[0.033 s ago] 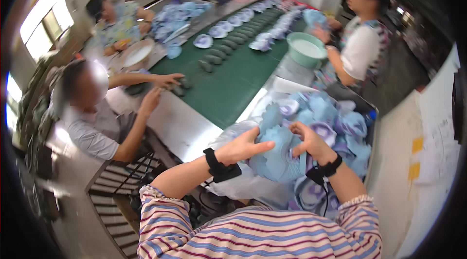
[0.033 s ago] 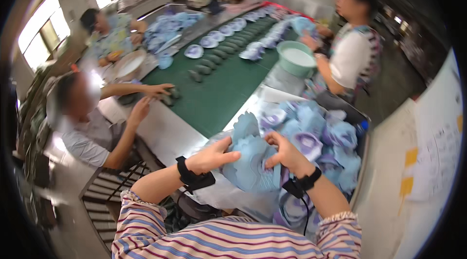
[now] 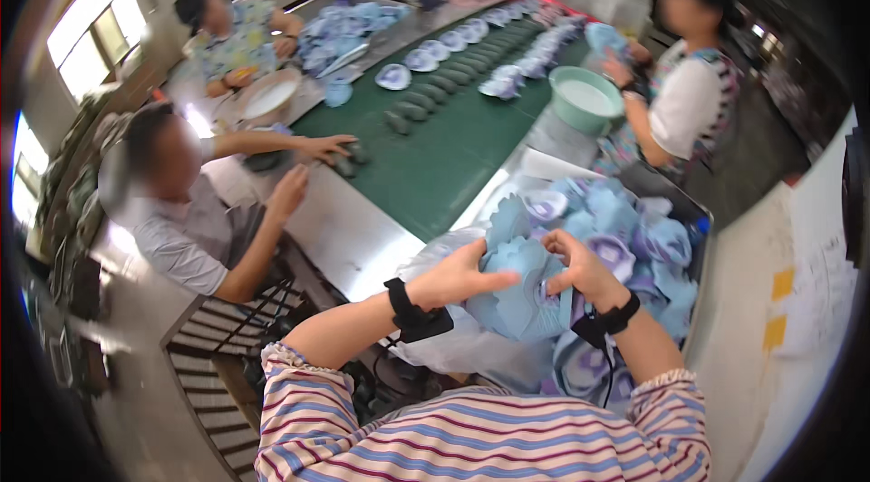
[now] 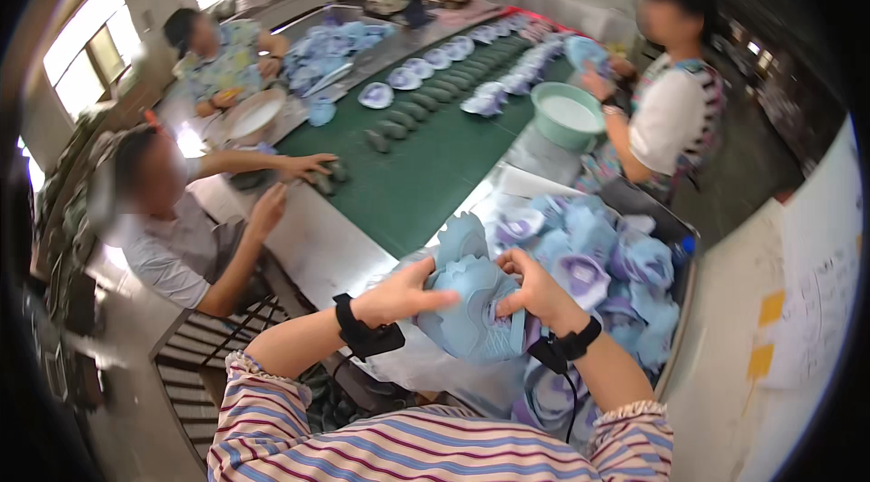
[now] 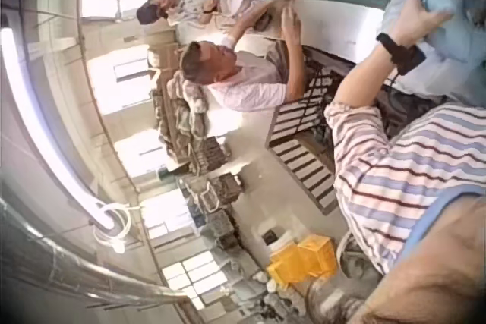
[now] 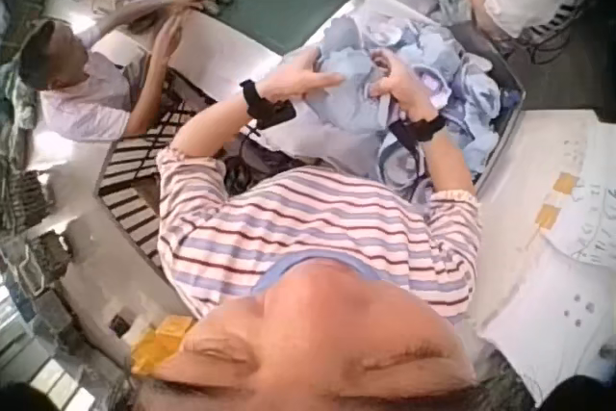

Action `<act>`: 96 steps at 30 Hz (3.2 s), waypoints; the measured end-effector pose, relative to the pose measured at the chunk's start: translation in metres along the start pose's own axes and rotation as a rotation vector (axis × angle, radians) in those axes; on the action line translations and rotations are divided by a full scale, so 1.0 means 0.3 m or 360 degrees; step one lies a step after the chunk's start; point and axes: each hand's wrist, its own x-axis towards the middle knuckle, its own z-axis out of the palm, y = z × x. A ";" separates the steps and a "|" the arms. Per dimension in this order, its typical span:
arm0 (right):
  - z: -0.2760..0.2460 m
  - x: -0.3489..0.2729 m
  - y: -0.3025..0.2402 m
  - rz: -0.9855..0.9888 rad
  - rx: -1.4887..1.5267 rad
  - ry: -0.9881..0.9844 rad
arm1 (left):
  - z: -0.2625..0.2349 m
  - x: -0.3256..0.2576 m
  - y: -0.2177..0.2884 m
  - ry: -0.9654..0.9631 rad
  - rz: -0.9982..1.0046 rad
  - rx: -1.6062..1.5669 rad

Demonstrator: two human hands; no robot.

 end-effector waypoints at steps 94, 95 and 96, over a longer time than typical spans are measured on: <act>-0.089 0.070 0.297 -0.0308 0.1914 0.0080 | -0.195 0.102 -0.613 0.0186 -0.0205 0.0618; -0.120 0.107 0.286 -0.0379 0.2274 0.0148 | -0.208 0.052 -0.636 0.0180 -0.0222 0.0273; -0.139 0.106 0.278 -0.0213 0.2130 0.0344 | -0.220 0.000 -0.672 0.0176 -0.0234 -0.0072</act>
